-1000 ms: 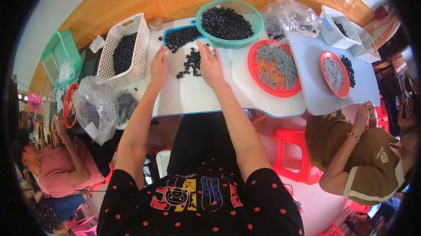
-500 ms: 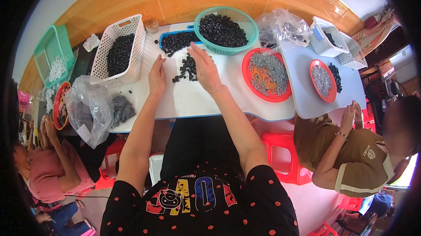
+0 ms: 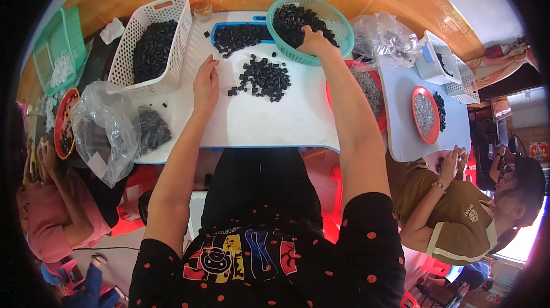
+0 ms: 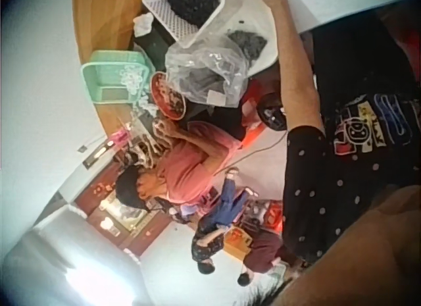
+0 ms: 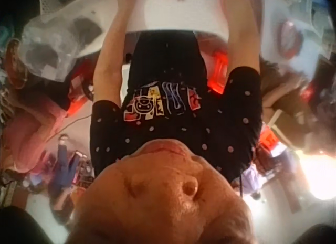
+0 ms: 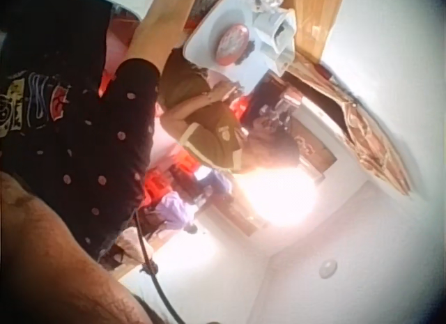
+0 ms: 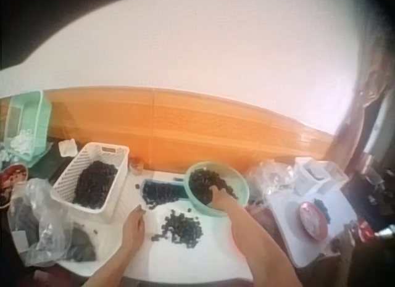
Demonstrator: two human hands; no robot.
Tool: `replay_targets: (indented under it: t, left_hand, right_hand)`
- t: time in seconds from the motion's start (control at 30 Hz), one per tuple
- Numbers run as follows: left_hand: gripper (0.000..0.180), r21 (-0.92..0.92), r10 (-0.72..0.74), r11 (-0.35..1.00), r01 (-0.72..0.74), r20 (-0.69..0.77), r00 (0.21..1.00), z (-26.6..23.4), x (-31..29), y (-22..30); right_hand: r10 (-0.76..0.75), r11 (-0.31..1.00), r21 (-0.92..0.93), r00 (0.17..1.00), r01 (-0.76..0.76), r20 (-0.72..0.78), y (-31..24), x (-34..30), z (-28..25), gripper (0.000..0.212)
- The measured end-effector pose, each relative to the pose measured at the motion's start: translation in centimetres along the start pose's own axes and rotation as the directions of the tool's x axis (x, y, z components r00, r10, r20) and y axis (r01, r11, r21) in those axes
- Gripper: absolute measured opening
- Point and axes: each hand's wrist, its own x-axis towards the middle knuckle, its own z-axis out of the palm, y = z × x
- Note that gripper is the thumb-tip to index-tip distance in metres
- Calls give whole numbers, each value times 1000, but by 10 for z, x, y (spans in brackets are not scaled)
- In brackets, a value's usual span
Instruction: Sorting and inspecting small black and orange components at a shared workshop table.
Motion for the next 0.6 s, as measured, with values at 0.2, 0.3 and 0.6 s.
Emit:
replay_targets:
  t: [0.2, 0.3, 0.6]
  left_hand:
    - [36, -25, -22, 999, 22, -14, 1000, -1, 4, 3]
    - [37, -35, 0, 999, 0, -13, 1000, -10, -2, 11]
    - [52, -68, 482, 871, -486, 311, 819, 2, -19, 106]
  right_hand:
    - [61, 998, 29, 995, -59, -82, 5, 18, 20, 98]
    - [91, 995, 49, 987, -85, -131, 12, 23, 21, 92]
    - [72, 121, 918, 925, -378, 372, 60, 21, -16, 34]
